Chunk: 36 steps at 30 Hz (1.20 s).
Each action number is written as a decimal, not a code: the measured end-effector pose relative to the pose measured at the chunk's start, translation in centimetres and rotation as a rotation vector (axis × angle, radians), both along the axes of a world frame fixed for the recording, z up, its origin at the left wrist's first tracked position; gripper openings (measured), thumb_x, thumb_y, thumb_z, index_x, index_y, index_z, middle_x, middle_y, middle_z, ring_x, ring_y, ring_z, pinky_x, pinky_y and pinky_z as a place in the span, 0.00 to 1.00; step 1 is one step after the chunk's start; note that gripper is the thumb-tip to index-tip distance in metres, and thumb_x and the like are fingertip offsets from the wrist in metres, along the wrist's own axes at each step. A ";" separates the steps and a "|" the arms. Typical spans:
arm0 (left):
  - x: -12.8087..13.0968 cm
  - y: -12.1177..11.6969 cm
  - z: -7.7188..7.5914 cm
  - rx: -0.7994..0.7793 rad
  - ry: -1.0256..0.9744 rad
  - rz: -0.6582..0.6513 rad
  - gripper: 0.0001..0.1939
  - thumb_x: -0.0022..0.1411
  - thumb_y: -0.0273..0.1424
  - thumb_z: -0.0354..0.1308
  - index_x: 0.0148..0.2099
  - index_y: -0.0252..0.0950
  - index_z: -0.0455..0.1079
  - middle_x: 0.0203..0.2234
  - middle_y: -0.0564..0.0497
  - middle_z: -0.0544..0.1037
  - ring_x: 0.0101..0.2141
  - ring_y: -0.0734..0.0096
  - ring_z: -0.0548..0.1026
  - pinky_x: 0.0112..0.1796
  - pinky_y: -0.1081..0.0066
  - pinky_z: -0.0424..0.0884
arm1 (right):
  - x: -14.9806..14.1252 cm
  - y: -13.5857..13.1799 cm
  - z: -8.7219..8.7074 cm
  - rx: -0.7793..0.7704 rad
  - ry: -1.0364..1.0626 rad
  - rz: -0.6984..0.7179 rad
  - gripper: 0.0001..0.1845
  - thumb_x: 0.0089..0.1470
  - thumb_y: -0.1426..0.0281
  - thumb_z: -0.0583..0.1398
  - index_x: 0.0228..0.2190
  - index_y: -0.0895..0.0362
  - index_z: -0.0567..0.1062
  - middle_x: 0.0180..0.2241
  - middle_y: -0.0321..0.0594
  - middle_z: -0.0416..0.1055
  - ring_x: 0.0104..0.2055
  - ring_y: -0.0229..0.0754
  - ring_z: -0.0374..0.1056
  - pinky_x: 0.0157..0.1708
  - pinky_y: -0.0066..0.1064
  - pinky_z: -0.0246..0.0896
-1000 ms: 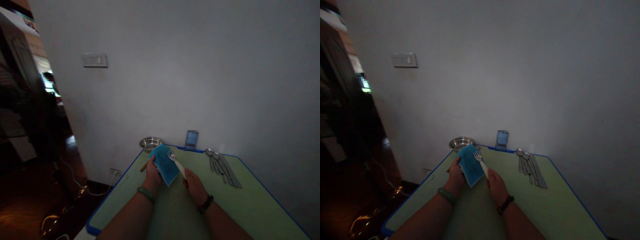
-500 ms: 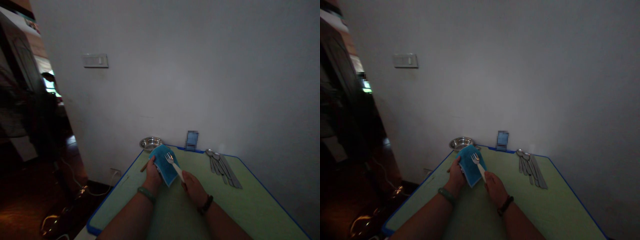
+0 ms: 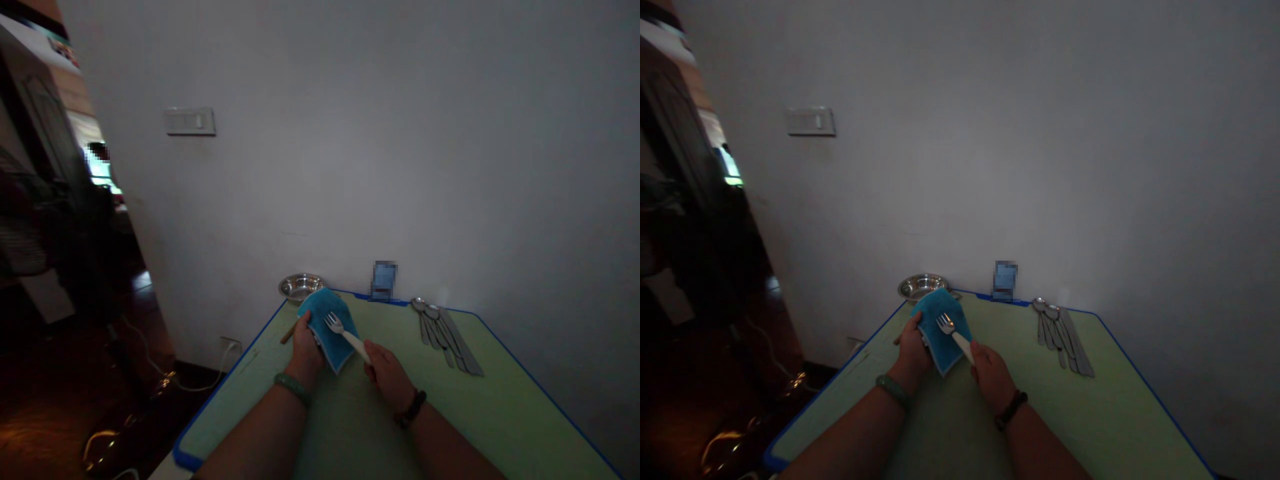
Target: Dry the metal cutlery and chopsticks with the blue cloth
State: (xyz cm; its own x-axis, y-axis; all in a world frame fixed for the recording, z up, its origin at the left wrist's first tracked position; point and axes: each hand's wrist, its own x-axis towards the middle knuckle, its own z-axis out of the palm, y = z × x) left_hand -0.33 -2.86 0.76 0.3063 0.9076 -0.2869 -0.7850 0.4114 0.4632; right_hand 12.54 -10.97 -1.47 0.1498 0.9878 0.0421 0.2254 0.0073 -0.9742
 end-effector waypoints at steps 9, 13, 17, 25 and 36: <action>0.0 0.2 -0.3 0.012 0.006 -0.020 0.28 0.57 0.39 0.47 0.55 0.25 0.61 0.29 0.40 0.78 0.35 0.53 0.76 0.46 0.52 0.63 | -0.1 -0.1 0.1 0.000 0.046 0.013 0.26 0.45 0.44 0.48 0.18 0.54 0.60 0.15 0.29 0.52 0.17 0.33 0.47 0.19 0.27 0.45; 0.0 0.2 -0.3 0.025 0.016 -0.025 0.28 0.57 0.39 0.47 0.54 0.25 0.62 0.29 0.41 0.78 0.35 0.54 0.76 0.46 0.53 0.64 | -0.3 -0.2 0.4 -0.020 0.059 0.014 0.26 0.45 0.44 0.48 0.19 0.55 0.61 0.15 0.29 0.52 0.17 0.32 0.46 0.18 0.27 0.44; 0.0 0.4 -0.5 0.014 0.007 -0.031 0.27 0.56 0.39 0.48 0.53 0.26 0.63 0.30 0.40 0.79 0.36 0.53 0.76 0.46 0.53 0.64 | -0.5 -0.4 0.7 -0.022 0.047 -0.011 0.26 0.44 0.44 0.48 0.18 0.55 0.60 0.15 0.29 0.52 0.17 0.32 0.47 0.18 0.27 0.45; 0.2 0.2 -0.1 -0.007 0.002 -0.022 0.26 0.57 0.38 0.48 0.52 0.25 0.64 0.32 0.40 0.78 0.36 0.55 0.76 0.44 0.55 0.67 | -0.3 -0.3 0.7 -0.004 0.037 0.000 0.25 0.45 0.45 0.48 0.19 0.55 0.61 0.15 0.29 0.53 0.17 0.32 0.48 0.18 0.27 0.46; 0.1 -0.2 0.2 0.011 0.030 -0.038 0.25 0.57 0.38 0.48 0.51 0.25 0.65 0.28 0.41 0.79 0.33 0.55 0.76 0.41 0.54 0.68 | -0.2 -0.1 0.2 -0.013 0.046 0.014 0.26 0.45 0.44 0.48 0.20 0.55 0.63 0.15 0.30 0.54 0.17 0.33 0.49 0.18 0.27 0.46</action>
State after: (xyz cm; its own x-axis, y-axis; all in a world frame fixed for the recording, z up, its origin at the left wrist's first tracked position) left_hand -0.26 -3.05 0.92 0.3323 0.8984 -0.2870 -0.7543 0.4359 0.4910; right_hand 12.30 -11.11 -1.30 0.1376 0.9902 0.0228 0.1799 -0.0023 -0.9837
